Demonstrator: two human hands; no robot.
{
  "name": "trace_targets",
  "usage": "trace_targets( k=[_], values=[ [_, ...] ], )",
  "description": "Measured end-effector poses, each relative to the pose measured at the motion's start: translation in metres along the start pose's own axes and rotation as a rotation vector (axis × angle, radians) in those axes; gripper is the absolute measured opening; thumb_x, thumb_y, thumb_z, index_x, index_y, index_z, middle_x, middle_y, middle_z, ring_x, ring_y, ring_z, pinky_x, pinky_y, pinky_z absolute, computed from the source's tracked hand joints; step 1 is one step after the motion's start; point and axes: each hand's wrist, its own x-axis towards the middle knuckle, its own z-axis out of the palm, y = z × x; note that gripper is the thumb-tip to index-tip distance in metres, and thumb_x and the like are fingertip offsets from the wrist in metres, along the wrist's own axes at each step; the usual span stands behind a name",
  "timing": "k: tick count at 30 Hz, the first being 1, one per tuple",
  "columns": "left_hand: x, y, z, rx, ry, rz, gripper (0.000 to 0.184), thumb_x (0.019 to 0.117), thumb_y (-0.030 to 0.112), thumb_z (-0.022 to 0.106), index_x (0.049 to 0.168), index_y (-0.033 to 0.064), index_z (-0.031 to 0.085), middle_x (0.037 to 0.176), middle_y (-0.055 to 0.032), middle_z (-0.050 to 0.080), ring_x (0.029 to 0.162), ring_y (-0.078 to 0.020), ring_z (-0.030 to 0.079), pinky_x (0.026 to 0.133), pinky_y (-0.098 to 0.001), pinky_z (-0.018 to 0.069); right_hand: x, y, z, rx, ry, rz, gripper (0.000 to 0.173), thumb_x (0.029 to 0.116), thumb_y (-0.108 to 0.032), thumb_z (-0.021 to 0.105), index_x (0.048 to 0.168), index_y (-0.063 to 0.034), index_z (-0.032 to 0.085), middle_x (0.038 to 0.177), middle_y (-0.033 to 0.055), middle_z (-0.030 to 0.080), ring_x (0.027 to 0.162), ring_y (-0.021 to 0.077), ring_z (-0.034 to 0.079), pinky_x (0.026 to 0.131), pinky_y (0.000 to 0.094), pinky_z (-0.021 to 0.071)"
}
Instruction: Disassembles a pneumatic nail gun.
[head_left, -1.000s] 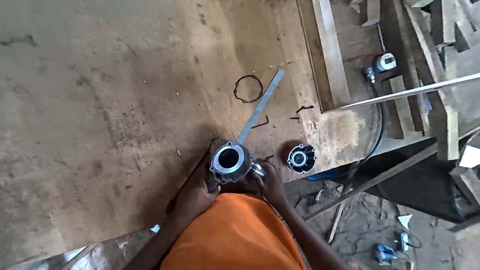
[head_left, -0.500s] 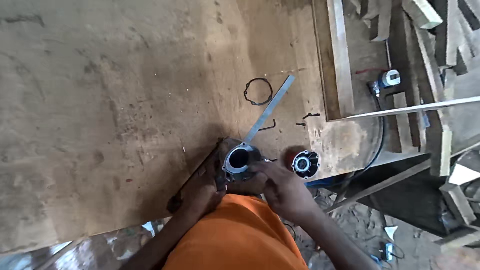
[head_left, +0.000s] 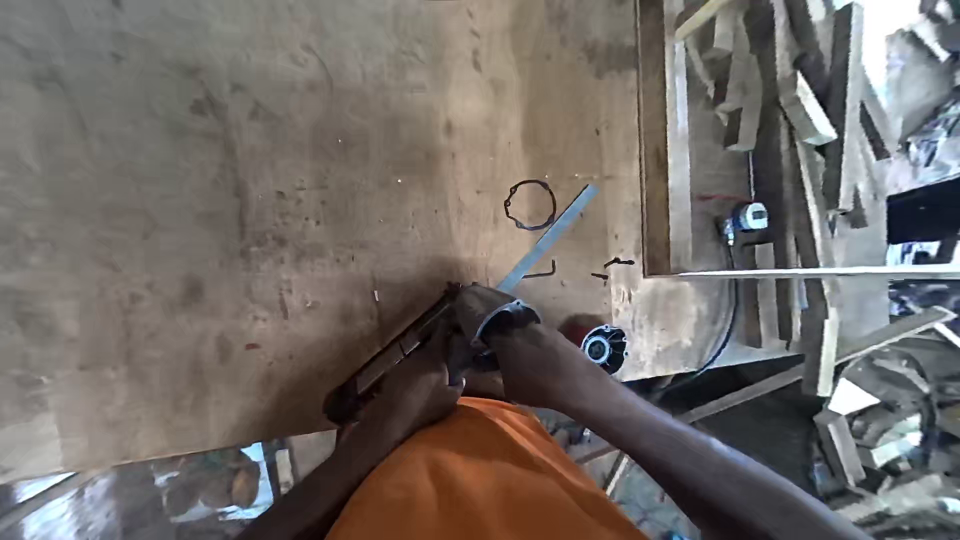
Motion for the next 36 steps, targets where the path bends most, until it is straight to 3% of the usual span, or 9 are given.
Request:
trace_targets(
  k=[5,10,13,15,18,20,24,28,36],
  values=[
    [0.003,-0.005,0.005,0.0,0.055,0.028,0.077,0.0959,0.051,0.058,0.16,0.0169,0.032,0.117,-0.0131,0.071,0.107,-0.0325,0.069,0.091,-0.0574,0.0552,0.005,0.002,-0.006,-0.032,-0.057,-0.029,0.019,0.0872,-0.019,0.071,0.104,-0.0092,0.069,0.095,0.0131,0.07,0.092,0.0355,0.068,0.077,0.059,0.0548],
    [0.005,-0.011,0.006,-0.059,0.073,0.055,0.077,0.0947,0.049,0.061,0.159,0.018,0.033,0.111,-0.0136,0.071,0.103,-0.0327,0.07,0.089,-0.0577,0.0556,-0.002,0.029,0.003,0.215,0.188,-0.135,0.028,0.0947,-0.018,0.063,0.123,-0.0196,0.067,0.103,0.0076,0.072,0.095,0.0287,0.07,0.08,0.0568,0.0571],
    [0.003,-0.011,0.0,-0.08,0.068,0.082,0.081,0.0943,0.047,0.064,0.161,0.0179,0.029,0.106,-0.0151,0.072,0.099,-0.0345,0.07,0.087,-0.0576,0.0558,-0.021,0.039,0.018,0.747,0.4,-0.16,0.043,0.0968,-0.004,0.055,0.136,-0.0184,0.065,0.116,-0.0003,0.073,0.072,0.0144,0.068,0.063,0.0395,0.0597],
    [0.003,-0.012,0.001,-0.061,0.074,0.064,0.083,0.0934,0.05,0.064,0.161,0.0177,0.029,0.113,-0.015,0.071,0.106,-0.034,0.069,0.091,-0.0578,0.0549,-0.038,0.039,0.031,1.3,0.458,-0.196,0.046,0.0969,0.001,0.044,0.136,-0.0126,0.064,0.118,0.0063,0.074,0.053,0.0108,0.056,0.046,0.0281,0.048],
    [0.006,-0.012,0.002,-0.086,0.082,0.051,0.083,0.0933,0.05,0.066,0.161,0.0191,0.029,0.121,-0.0146,0.069,0.111,-0.0323,0.067,0.096,-0.0572,0.0535,-0.053,0.037,0.052,2.044,0.399,-0.285,0.047,0.0919,-0.002,0.041,0.132,-0.0065,0.064,0.119,0.0155,0.071,0.049,0.004,0.047,0.044,0.0204,0.0395],
    [0.006,-0.015,0.006,-0.128,0.109,0.056,0.081,0.0935,0.047,0.068,0.16,0.0186,0.033,0.124,-0.0157,0.068,0.113,-0.0327,0.067,0.097,-0.0576,0.0531,-0.06,0.034,0.06,2.271,0.331,-0.367,0.048,0.09,-0.002,0.042,0.133,-0.0059,0.063,0.119,0.0145,0.07,0.049,0.0019,0.046,0.045,0.0185,0.0392],
    [0.008,-0.017,0.003,-0.161,0.079,0.029,0.085,0.0939,0.045,0.072,0.163,0.0191,0.028,0.132,-0.0161,0.065,0.118,-0.0325,0.065,0.102,-0.0575,0.0506,-0.073,0.028,0.064,2.382,0.274,-0.541,0.048,0.0916,-0.003,0.044,0.135,-0.0052,0.062,0.12,0.0133,0.069,0.05,0.0013,0.046,0.045,0.0176,0.0396],
    [0.004,-0.018,-0.008,-0.241,0.098,0.072,0.083,0.0919,0.036,0.078,0.159,0.0134,0.035,0.124,-0.0195,0.067,0.107,-0.0328,0.069,0.096,-0.0556,0.0544,-0.079,0.031,0.067,2.373,0.328,-0.67,0.044,0.0931,-0.007,0.051,0.136,-0.0067,0.063,0.116,0.0125,0.07,0.054,0.0028,0.051,0.049,0.0183,0.0438],
    [-0.004,-0.022,-0.023,-0.326,0.076,0.046,0.07,0.0922,0.034,0.078,0.149,0.009,0.048,0.102,-0.0168,0.071,0.081,-0.027,0.07,0.079,-0.0486,0.06,-0.08,0.048,0.083,2.25,0.72,-0.549,0.033,0.0937,-0.009,0.067,0.126,-0.014,0.069,0.088,0.0047,0.063,0.062,0.007,0.055,0.056,0.0219,0.0496]
  ],
)
